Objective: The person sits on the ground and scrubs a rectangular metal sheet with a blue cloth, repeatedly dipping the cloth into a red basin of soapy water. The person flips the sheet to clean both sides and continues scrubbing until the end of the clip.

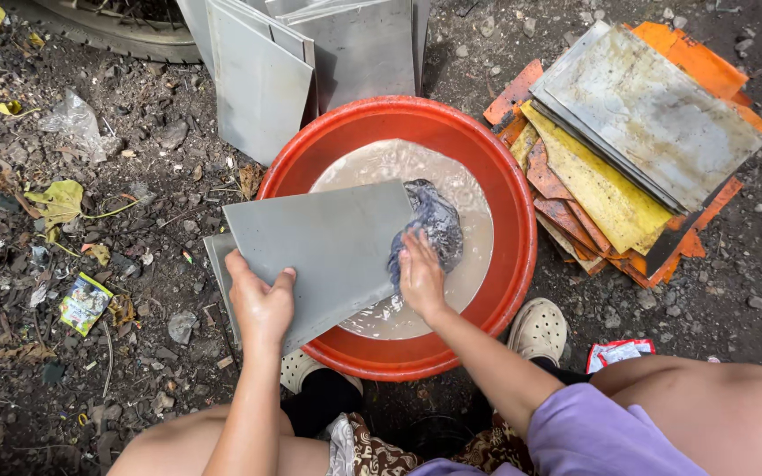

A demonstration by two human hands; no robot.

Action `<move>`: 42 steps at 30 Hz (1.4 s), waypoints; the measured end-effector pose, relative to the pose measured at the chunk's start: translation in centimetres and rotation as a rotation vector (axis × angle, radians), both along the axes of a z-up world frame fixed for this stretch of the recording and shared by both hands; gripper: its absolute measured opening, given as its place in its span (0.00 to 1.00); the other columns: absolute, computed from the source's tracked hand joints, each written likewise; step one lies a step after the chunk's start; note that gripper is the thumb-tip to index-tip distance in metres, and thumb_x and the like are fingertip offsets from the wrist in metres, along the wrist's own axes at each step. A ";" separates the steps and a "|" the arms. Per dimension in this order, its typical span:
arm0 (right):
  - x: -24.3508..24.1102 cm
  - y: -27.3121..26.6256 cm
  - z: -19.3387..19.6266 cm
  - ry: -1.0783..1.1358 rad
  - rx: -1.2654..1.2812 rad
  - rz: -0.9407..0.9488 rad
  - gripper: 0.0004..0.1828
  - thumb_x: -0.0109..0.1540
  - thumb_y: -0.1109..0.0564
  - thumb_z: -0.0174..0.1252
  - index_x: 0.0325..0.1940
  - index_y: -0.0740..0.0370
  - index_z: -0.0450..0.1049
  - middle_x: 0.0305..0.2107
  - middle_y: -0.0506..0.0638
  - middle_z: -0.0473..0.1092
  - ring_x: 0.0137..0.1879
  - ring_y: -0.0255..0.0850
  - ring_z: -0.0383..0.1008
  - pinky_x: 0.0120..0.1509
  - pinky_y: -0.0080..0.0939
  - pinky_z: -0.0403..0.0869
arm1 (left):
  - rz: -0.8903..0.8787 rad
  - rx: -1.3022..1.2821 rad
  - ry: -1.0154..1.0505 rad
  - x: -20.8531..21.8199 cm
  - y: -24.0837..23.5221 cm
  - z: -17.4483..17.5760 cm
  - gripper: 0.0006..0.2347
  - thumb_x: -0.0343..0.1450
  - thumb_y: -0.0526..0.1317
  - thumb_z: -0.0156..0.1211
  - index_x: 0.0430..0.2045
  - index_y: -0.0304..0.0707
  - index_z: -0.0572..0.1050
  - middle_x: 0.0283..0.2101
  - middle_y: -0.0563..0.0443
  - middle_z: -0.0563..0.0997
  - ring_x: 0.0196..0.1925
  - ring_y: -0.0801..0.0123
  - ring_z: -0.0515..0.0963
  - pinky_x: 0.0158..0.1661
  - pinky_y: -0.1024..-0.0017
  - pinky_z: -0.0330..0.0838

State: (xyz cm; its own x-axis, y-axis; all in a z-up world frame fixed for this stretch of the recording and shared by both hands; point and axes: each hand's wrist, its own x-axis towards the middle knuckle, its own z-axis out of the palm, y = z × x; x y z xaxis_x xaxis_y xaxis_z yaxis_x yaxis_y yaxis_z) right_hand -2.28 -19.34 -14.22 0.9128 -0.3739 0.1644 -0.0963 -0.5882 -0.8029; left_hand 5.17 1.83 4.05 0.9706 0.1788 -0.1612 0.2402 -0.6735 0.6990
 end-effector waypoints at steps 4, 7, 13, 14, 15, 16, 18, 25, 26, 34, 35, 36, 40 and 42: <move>0.6 6.9 4.9 -0.101 0.122 0.131 0.20 0.72 0.54 0.46 0.63 0.69 0.72 0.64 0.62 0.68 0.76 0.60 0.60 0.78 0.55 0.61 | -0.019 -0.007 -0.029 -0.7 -0.2 -0.5 0.25 0.65 0.33 0.65 0.56 0.33 0.62 0.33 0.40 0.79 0.28 0.61 0.76 0.36 0.62 0.73; -0.1 10.2 6.1 -0.208 0.212 0.212 0.20 0.72 0.54 0.48 0.64 0.66 0.72 0.65 0.58 0.69 0.77 0.57 0.62 0.79 0.54 0.61 | -0.015 -0.044 -0.057 -1.2 0.5 -1.0 0.27 0.64 0.31 0.65 0.57 0.32 0.61 0.37 0.40 0.79 0.30 0.63 0.76 0.37 0.64 0.72; -0.7 2.1 2.2 -0.022 0.021 0.126 0.21 0.70 0.56 0.47 0.64 0.66 0.73 0.66 0.59 0.67 0.76 0.58 0.59 0.78 0.58 0.58 | 0.029 -0.048 -0.008 -1.5 1.1 -1.3 0.28 0.65 0.30 0.65 0.60 0.32 0.61 0.39 0.37 0.77 0.32 0.62 0.74 0.40 0.65 0.72; 0.5 1.0 1.7 -0.005 0.059 0.083 0.20 0.71 0.55 0.46 0.63 0.66 0.73 0.66 0.59 0.67 0.76 0.58 0.59 0.78 0.56 0.60 | 0.029 -0.065 -0.036 -1.4 1.0 -1.2 0.28 0.64 0.30 0.65 0.60 0.31 0.60 0.41 0.39 0.78 0.32 0.63 0.75 0.40 0.65 0.72; 0.7 0.5 1.6 0.029 0.100 0.041 0.19 0.72 0.55 0.46 0.62 0.65 0.73 0.66 0.59 0.67 0.76 0.58 0.59 0.78 0.54 0.62 | 0.030 -0.079 -0.047 -2.0 0.9 -1.1 0.29 0.64 0.30 0.65 0.60 0.31 0.60 0.43 0.41 0.78 0.32 0.64 0.76 0.41 0.66 0.72; 0.9 0.9 1.7 0.063 0.141 -0.001 0.19 0.72 0.54 0.45 0.61 0.65 0.73 0.65 0.59 0.67 0.76 0.58 0.59 0.78 0.52 0.63 | 0.034 -0.078 -0.045 -2.7 0.9 -1.0 0.29 0.64 0.30 0.65 0.60 0.31 0.60 0.42 0.41 0.78 0.33 0.64 0.76 0.42 0.66 0.72; 3.0 2.6 2.9 0.167 0.082 -0.119 0.20 0.72 0.53 0.43 0.62 0.66 0.73 0.65 0.60 0.66 0.76 0.59 0.58 0.77 0.52 0.60 | 0.033 -0.097 -0.080 -2.1 0.0 -0.7 0.30 0.64 0.30 0.65 0.61 0.31 0.60 0.40 0.40 0.79 0.33 0.64 0.76 0.44 0.66 0.72; -2.4 8.4 5.0 -0.085 0.222 0.186 0.23 0.73 0.51 0.45 0.66 0.66 0.71 0.66 0.58 0.67 0.77 0.57 0.60 0.79 0.53 0.60 | 0.024 -0.054 -0.051 -2.4 -0.9 -0.2 0.31 0.64 0.29 0.65 0.63 0.33 0.58 0.43 0.38 0.79 0.33 0.62 0.74 0.43 0.65 0.71; -2.2 6.3 4.2 -0.046 0.169 0.145 0.23 0.72 0.51 0.45 0.66 0.66 0.71 0.66 0.58 0.67 0.76 0.58 0.60 0.78 0.53 0.60 | 0.020 -0.056 -0.057 -2.2 -0.9 -0.4 0.33 0.64 0.28 0.65 0.65 0.34 0.56 0.45 0.37 0.79 0.33 0.62 0.73 0.43 0.65 0.71; 3.6 1.9 1.9 0.148 0.071 -0.103 0.23 0.71 0.52 0.43 0.63 0.68 0.72 0.65 0.63 0.67 0.74 0.60 0.60 0.79 0.51 0.59 | -0.091 -0.183 -0.213 -1.3 -0.4 -1.0 0.42 0.64 0.23 0.63 0.73 0.37 0.43 0.68 0.28 0.66 0.67 0.51 0.71 0.65 0.63 0.62; 3.5 4.0 2.7 0.101 0.116 0.011 0.23 0.72 0.53 0.42 0.64 0.69 0.71 0.66 0.64 0.65 0.75 0.60 0.59 0.78 0.52 0.57 | -0.095 -0.209 -0.202 -1.0 -0.5 -0.9 0.43 0.63 0.23 0.62 0.73 0.36 0.42 0.70 0.28 0.64 0.70 0.49 0.67 0.66 0.62 0.59; 3.2 5.7 3.3 0.055 0.159 0.125 0.23 0.73 0.53 0.42 0.65 0.70 0.69 0.67 0.64 0.62 0.76 0.61 0.57 0.78 0.53 0.56 | -0.100 -0.234 -0.191 -0.6 -0.7 -0.9 0.44 0.63 0.22 0.62 0.73 0.36 0.42 0.72 0.28 0.61 0.74 0.48 0.64 0.68 0.62 0.56; -1.5 7.1 3.4 -0.003 0.246 0.239 0.23 0.72 0.52 0.43 0.66 0.68 0.69 0.68 0.59 0.64 0.78 0.57 0.56 0.80 0.52 0.56 | -0.059 -0.178 -0.076 -1.7 -0.2 -0.7 0.43 0.63 0.25 0.61 0.73 0.37 0.43 0.72 0.34 0.62 0.71 0.51 0.68 0.66 0.64 0.60; -1.0 3.1 2.2 0.062 0.099 0.192 0.23 0.72 0.54 0.42 0.67 0.68 0.69 0.69 0.59 0.63 0.78 0.59 0.52 0.80 0.57 0.48 | -0.081 -0.161 -0.101 -1.3 -0.6 -0.2 0.43 0.63 0.24 0.62 0.73 0.35 0.42 0.73 0.32 0.59 0.73 0.50 0.63 0.68 0.63 0.56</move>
